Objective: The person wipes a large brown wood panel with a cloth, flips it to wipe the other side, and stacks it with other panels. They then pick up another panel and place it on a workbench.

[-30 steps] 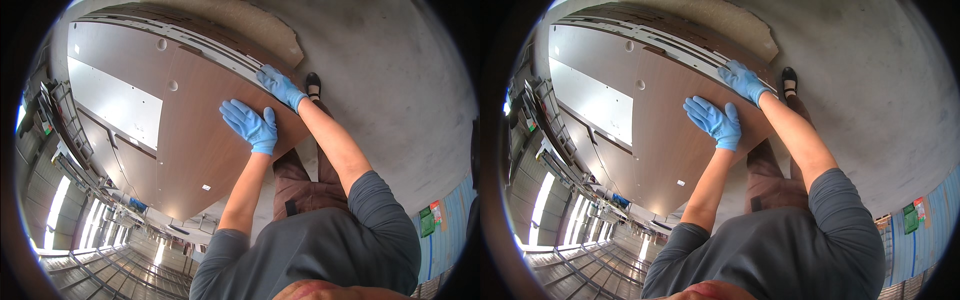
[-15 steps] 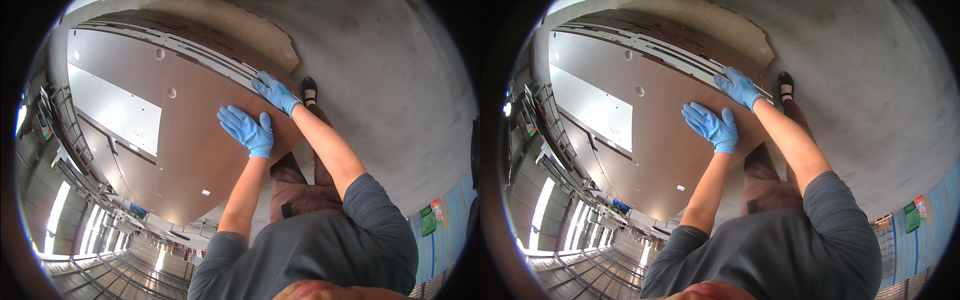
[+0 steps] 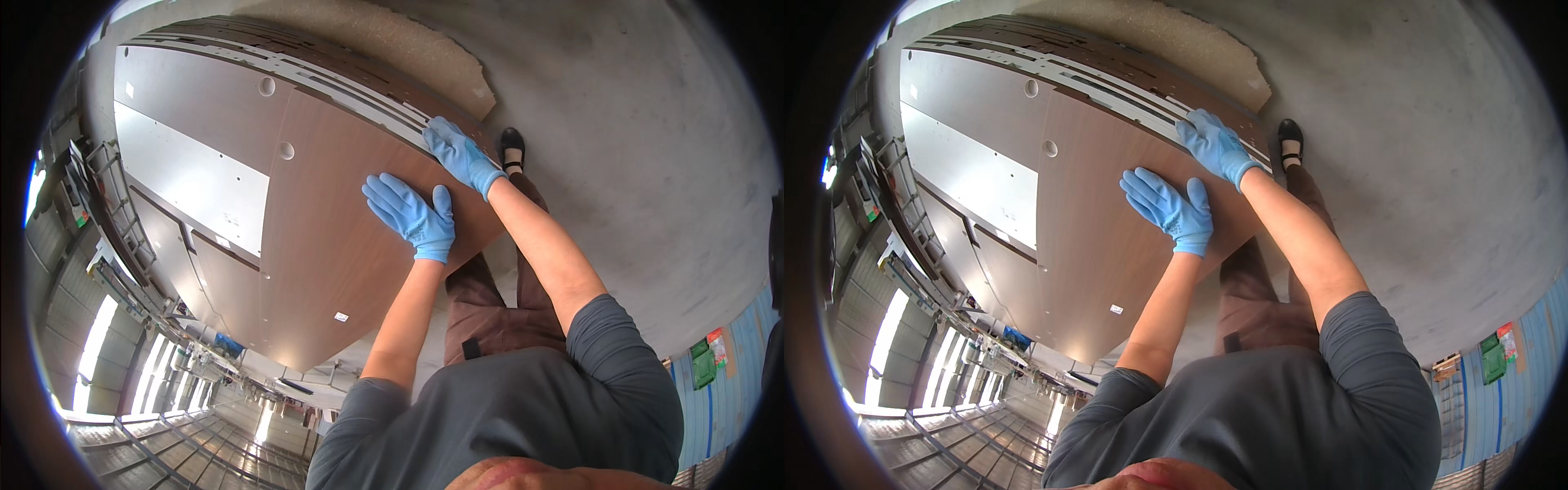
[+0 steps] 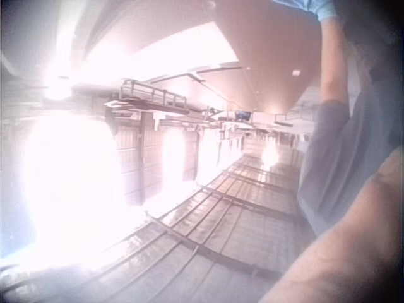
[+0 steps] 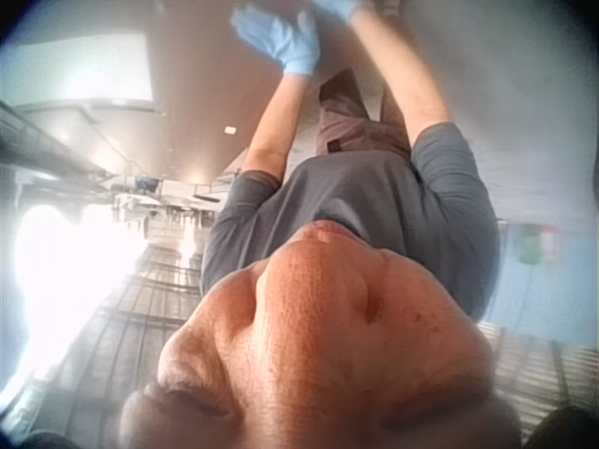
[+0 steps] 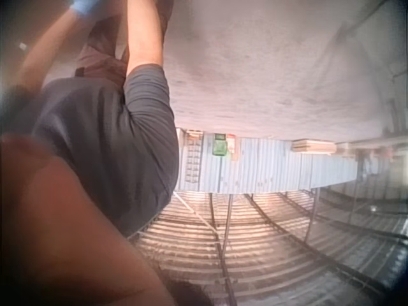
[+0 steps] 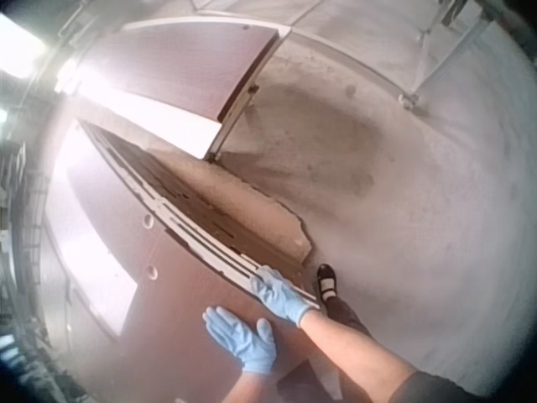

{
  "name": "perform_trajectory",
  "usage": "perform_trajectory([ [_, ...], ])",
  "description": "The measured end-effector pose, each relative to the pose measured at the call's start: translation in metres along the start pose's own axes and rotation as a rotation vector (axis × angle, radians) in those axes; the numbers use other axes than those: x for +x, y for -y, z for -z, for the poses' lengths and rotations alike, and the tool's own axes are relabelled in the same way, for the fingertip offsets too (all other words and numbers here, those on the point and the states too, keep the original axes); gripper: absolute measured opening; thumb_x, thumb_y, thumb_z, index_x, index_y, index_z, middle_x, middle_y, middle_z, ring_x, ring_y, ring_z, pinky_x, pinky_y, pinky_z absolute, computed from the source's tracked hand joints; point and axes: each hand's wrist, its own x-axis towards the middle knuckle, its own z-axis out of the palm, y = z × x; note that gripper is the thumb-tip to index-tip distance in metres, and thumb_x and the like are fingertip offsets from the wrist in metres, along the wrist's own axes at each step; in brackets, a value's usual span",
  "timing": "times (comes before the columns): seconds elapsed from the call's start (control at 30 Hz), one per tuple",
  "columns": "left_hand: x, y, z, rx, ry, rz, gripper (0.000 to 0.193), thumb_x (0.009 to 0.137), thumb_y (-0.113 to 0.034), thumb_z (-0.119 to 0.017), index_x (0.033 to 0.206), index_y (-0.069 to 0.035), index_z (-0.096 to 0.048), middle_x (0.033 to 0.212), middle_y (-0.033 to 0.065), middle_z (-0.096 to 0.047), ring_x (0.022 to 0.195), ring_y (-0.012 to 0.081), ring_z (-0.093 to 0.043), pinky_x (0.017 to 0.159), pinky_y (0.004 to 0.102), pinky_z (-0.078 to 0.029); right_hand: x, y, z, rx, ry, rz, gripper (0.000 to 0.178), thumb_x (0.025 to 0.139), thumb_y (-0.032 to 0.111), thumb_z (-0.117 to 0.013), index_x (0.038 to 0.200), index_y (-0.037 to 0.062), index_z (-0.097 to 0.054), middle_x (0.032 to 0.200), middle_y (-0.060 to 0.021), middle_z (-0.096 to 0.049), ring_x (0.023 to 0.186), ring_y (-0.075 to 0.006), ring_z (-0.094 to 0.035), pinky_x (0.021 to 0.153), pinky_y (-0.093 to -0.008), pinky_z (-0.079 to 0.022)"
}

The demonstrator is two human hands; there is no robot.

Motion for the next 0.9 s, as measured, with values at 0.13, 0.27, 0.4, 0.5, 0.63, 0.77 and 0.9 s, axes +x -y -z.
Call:
perform_trajectory([
  [0.13,0.0,0.0,0.001,-0.006,-0.008,-0.005,0.106,0.102,-0.071,-0.044,0.167,0.007,-0.013,0.174,0.0349,-0.011,0.161,0.0539,-0.008,0.129,0.0634,-0.005,0.0,0.003,0.002,0.041,0.074,-0.048,0.054,0.109,0.054,-0.046,0.134,0.009,-0.061,0.145,-0.0189,-0.059,0.135,-0.0421,-0.056,0.112,-0.0475,-0.046],
  [0.27,0.001,-0.001,0.003,-0.009,-0.01,-0.006,0.106,0.102,-0.071,-0.044,0.167,0.008,-0.014,0.173,0.0355,-0.012,0.161,0.0544,-0.008,0.129,0.0633,-0.005,0.001,0.003,0.002,0.06,0.089,-0.094,0.054,0.109,0.055,-0.045,0.136,0.0106,-0.061,0.145,-0.0191,-0.059,0.135,-0.0423,-0.056,0.111,-0.0474,-0.047],
  [0.4,0.001,-0.002,0.004,-0.005,0.014,0.007,0.106,0.103,-0.07,-0.043,0.166,0.009,-0.014,0.173,0.0361,-0.012,0.161,0.0549,-0.009,0.129,0.0632,-0.006,0.0,0.004,0.001,0.064,0.085,-0.113,0.055,0.109,0.056,-0.045,0.137,0.0103,-0.061,0.145,-0.0196,-0.059,0.135,-0.0424,-0.056,0.111,-0.0472,-0.046],
  [0.5,0.002,-0.003,0.004,-0.014,0.014,0.007,0.106,0.103,-0.07,-0.043,0.166,0.01,-0.015,0.173,0.0366,-0.012,0.161,0.055,-0.009,0.129,0.0632,-0.006,-0.001,0.004,0.002,0.057,0.081,-0.076,0.057,0.109,0.056,-0.046,0.138,0.0091,-0.061,0.145,-0.0198,-0.06,0.136,-0.0421,-0.055,0.113,-0.0466,-0.045],
  [0.63,0.002,-0.002,0.004,0.015,0.015,0.005,0.106,0.102,-0.068,-0.045,0.166,0.011,-0.015,0.173,0.0368,-0.012,0.161,0.0543,-0.009,0.13,0.0619,-0.006,-0.001,-0.001,0.001,0.076,0.102,-0.048,0.058,0.109,0.056,-0.046,0.138,0.0079,-0.061,0.146,-0.0198,-0.059,0.137,-0.0413,-0.054,0.114,-0.0459,-0.044],
  [0.77,0.001,-0.001,0.003,0.039,0.012,-0.005,0.105,0.101,-0.065,-0.049,0.166,0.01,-0.013,0.173,0.0358,-0.011,0.162,0.0528,-0.009,0.131,0.0593,-0.005,0.002,-0.008,-0.004,0.073,0.107,-0.03,0.06,0.109,0.057,-0.045,0.14,0.0087,-0.061,0.148,-0.0193,-0.058,0.139,-0.0402,-0.053,0.116,-0.0455,-0.043],
  [0.9,0.0,0.0,0.001,0.042,0.004,-0.012,0.104,0.103,-0.064,-0.047,0.167,0.008,-0.01,0.174,0.0349,-0.009,0.162,0.0527,-0.008,0.131,0.0594,-0.004,0.008,-0.014,-0.004,0.035,0.239,-0.09,0.054,0.112,0.043,-0.052,0.152,0.0075,-0.054,0.16,-0.0166,-0.051,0.151,-0.0312,-0.046,0.123,-0.0386,-0.038],
])
